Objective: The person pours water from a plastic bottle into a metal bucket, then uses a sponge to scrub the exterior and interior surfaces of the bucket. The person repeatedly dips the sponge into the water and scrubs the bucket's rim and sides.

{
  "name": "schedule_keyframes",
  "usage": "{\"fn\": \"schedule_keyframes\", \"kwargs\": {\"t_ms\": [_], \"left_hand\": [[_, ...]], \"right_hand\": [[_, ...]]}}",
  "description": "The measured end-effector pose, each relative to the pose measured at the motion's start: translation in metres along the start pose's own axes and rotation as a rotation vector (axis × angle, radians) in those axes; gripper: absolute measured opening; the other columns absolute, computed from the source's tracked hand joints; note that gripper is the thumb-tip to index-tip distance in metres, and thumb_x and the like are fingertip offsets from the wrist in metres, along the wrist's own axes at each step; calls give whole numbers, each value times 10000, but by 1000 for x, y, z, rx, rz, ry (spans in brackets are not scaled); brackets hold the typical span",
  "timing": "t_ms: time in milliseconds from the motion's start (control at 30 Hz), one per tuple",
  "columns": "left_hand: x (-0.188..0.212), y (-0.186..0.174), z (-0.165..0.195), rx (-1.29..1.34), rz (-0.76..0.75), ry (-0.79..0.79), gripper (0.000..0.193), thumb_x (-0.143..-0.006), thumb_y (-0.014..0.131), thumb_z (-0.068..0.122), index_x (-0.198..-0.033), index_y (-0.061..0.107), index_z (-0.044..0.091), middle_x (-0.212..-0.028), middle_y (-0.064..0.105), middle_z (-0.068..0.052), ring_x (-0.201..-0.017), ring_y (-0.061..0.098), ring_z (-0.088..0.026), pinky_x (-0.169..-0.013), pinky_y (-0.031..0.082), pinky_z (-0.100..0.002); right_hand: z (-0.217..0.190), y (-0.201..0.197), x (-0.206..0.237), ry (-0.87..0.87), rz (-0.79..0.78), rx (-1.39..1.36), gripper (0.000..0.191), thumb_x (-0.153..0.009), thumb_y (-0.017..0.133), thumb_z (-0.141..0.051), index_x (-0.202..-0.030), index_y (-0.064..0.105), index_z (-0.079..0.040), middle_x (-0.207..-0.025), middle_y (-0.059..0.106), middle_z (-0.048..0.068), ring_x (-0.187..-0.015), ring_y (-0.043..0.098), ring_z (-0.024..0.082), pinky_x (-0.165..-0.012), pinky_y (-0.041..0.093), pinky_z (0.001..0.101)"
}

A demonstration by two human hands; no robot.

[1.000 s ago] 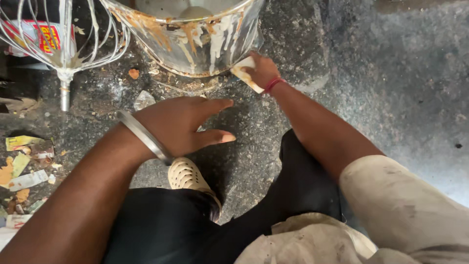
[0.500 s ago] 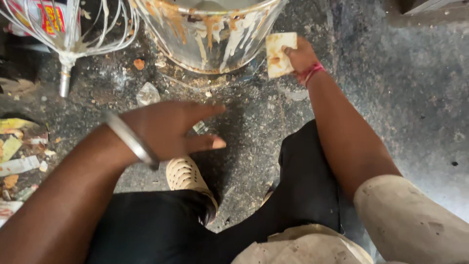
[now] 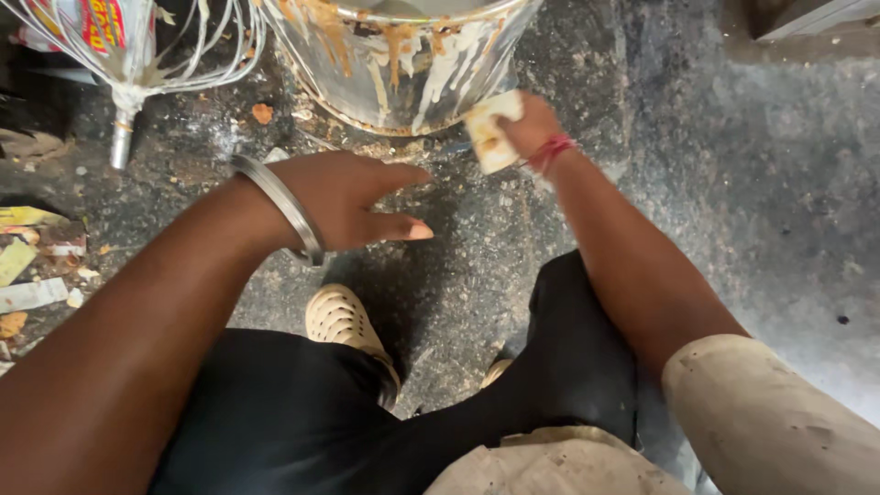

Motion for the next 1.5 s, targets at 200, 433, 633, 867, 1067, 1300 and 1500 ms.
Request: {"fn": "schedule_keyframes", "kwargs": {"t_ms": [200, 433, 633, 867, 1067, 1300, 1500], "left_hand": [[-4, 9, 0, 38, -1, 21, 847, -872, 621, 648, -1589, 376, 270, -1351, 641, -140, -1257, 628, -301, -1063, 473, -439], [-12, 5, 5, -19, 16, 90, 768, -882, 584, 601, -1544, 418, 247, -1413, 589, -154, -1293, 582, -342, -1074, 444, -460], [-13, 8, 16, 16, -15, 80, 774, -895, 590, 632, -1560, 400, 286, -1399, 602, -153, -1292, 593, -328, -1084, 443, -442], [9, 12, 8, 22, 93, 141, 807, -881, 603, 588, -1561, 415, 195, -1475, 540, -161, -1278, 564, -349, -1058, 429, -440], [15, 9, 13, -40, -19, -30, 782, -898, 591, 586, -1567, 413, 224, -1369, 611, -159, -1260, 600, -341, -1065, 448, -450], [31, 5, 16, 24, 136, 178, 768, -871, 611, 544, -1527, 467, 172, -1342, 619, -186, -1224, 603, -363, -1018, 461, -457], [25, 17, 17, 65, 75, 165, 808, -879, 580, 611, -1548, 433, 183, -1249, 667, -193, -1189, 634, -354, -1005, 477, -458]], "right_hand": [[-7, -7, 4, -63, 111, 106, 343, -886, 807, -228, -1107, 667, -6, -1075, 720, 242, -1021, 683, 434, -882, 545, 492], [-40, 51, 33, 99, -75, -18, 437, -888, 735, -214, -1241, 555, -30, -1040, 728, 227, -984, 719, 413, -873, 573, 475], [-16, 34, 26, -202, -79, 170, 440, -896, 782, -216, -1230, 575, -17, -1025, 726, 264, -975, 690, 463, -844, 545, 535], [13, 30, 10, -213, -117, 109, 421, -950, 730, -305, -1259, 604, -46, -1069, 745, 234, -999, 732, 415, -865, 594, 500], [-13, 96, 28, -171, -240, 261, 598, -974, 716, -292, -1456, 473, -34, -970, 721, 272, -921, 690, 474, -808, 552, 560], [5, 20, 12, -233, -68, -19, 499, -974, 754, -209, -1365, 538, 15, -1137, 715, 262, -1030, 701, 415, -864, 561, 474], [-25, 66, 27, -243, 45, 103, 341, -943, 783, -173, -1233, 667, -38, -1134, 738, 231, -1050, 672, 430, -879, 520, 500]]}}
Point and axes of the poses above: each hand's wrist, its own x-axis away from the middle knuckle, its own y-axis out of the palm, z = x × y, the point moved 2 cm from there along -x, towards the middle knuckle
